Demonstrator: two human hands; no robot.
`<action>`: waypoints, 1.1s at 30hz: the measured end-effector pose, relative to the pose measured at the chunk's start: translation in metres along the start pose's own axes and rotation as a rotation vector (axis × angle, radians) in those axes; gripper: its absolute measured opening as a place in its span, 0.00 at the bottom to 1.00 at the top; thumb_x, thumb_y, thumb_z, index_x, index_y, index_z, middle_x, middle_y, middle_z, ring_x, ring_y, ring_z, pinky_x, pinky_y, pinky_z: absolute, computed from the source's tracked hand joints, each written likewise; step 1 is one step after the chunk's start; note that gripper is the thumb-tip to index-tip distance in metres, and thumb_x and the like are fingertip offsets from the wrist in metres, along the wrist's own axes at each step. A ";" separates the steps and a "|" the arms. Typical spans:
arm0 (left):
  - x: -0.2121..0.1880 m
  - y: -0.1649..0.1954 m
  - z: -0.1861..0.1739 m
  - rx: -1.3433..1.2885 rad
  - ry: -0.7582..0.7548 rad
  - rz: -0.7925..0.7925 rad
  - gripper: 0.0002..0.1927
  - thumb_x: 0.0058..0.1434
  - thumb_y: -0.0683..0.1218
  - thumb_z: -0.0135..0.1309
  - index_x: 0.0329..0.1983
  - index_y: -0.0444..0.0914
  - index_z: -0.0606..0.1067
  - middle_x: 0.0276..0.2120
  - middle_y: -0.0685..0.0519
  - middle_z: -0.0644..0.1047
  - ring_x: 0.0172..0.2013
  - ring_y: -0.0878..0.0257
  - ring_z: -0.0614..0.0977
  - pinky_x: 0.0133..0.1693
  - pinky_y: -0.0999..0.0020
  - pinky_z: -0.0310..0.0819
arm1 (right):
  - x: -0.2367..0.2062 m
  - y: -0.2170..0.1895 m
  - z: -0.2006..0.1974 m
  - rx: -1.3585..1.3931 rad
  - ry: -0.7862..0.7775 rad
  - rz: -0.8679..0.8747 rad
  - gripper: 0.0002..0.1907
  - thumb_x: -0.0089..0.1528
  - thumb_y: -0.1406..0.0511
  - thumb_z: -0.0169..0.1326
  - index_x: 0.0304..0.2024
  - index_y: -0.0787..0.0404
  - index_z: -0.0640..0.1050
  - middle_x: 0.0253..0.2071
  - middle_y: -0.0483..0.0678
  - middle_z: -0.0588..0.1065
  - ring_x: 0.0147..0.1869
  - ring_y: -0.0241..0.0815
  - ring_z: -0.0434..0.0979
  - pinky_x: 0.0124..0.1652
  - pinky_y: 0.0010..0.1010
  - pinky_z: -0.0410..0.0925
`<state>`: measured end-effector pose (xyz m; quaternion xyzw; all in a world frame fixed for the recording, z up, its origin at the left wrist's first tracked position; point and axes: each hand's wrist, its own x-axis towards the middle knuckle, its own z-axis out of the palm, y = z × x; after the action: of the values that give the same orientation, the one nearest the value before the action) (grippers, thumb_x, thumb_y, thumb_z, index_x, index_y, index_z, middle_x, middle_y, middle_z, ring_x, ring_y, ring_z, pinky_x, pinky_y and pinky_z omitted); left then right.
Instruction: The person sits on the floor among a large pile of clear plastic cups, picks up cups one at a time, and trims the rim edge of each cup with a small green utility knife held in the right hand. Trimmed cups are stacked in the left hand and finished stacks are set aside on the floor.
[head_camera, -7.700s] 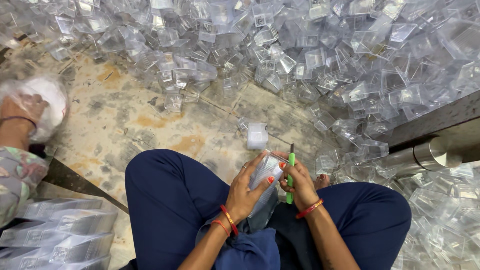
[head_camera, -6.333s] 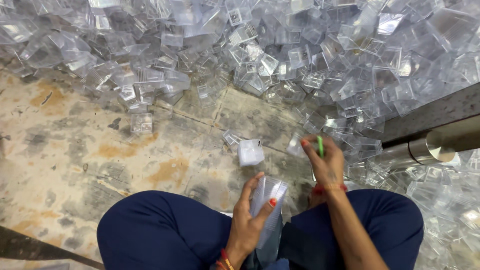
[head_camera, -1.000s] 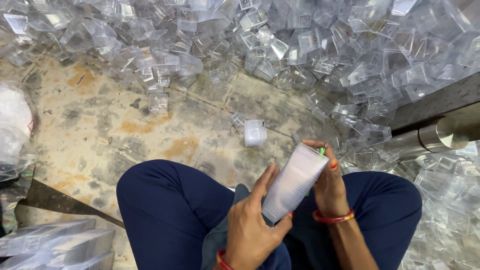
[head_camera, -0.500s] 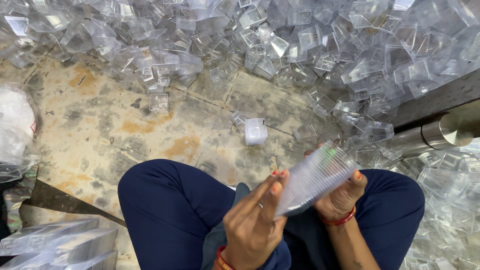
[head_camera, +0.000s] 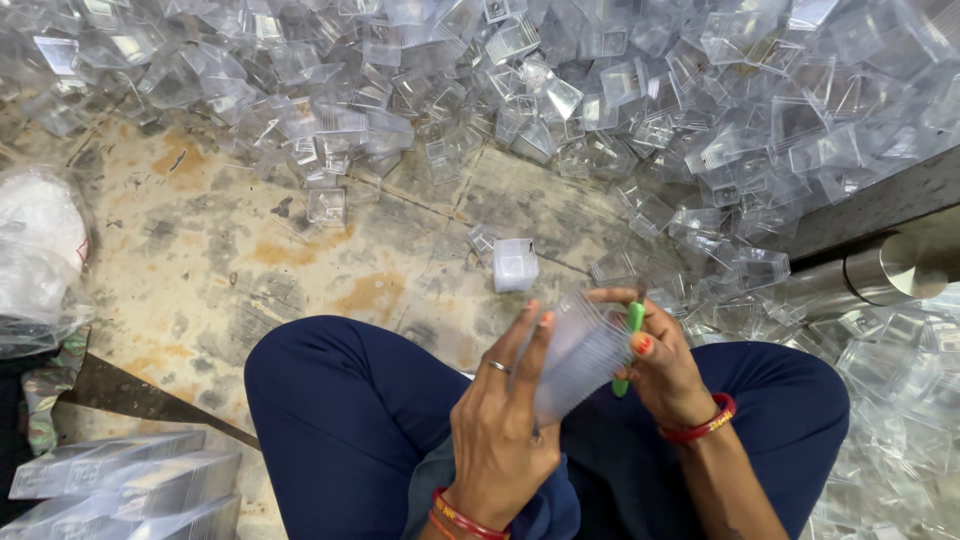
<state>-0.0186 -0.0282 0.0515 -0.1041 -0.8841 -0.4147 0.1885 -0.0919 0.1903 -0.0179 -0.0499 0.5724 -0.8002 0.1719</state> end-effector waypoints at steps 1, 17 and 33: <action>-0.001 0.002 -0.002 -0.018 0.007 0.011 0.50 0.43 0.36 0.62 0.74 0.43 0.61 0.67 0.43 0.71 0.60 0.43 0.79 0.54 0.56 0.78 | -0.002 -0.004 0.004 -0.104 0.046 0.024 0.41 0.57 0.45 0.60 0.63 0.66 0.74 0.40 0.46 0.75 0.33 0.31 0.71 0.30 0.21 0.66; 0.026 -0.009 0.008 -0.144 -0.118 -0.225 0.46 0.41 0.43 0.63 0.69 0.49 0.68 0.62 0.53 0.75 0.52 0.49 0.82 0.47 0.58 0.81 | 0.036 -0.026 0.004 -0.312 -0.082 0.187 0.27 0.58 0.52 0.56 0.52 0.65 0.78 0.32 0.39 0.71 0.29 0.27 0.62 0.27 0.19 0.56; 0.013 -0.015 -0.006 -0.054 -0.154 -0.232 0.43 0.45 0.46 0.61 0.69 0.54 0.69 0.62 0.55 0.77 0.56 0.53 0.82 0.49 0.60 0.79 | 0.060 0.078 -0.112 0.322 0.189 -0.151 0.10 0.72 0.59 0.54 0.52 0.56 0.78 0.47 0.46 0.77 0.37 0.30 0.70 0.33 0.21 0.61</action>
<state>-0.0337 -0.0417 0.0497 -0.0377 -0.8905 -0.4483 0.0678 -0.1621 0.2492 -0.1359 0.0110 0.4452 -0.8932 0.0627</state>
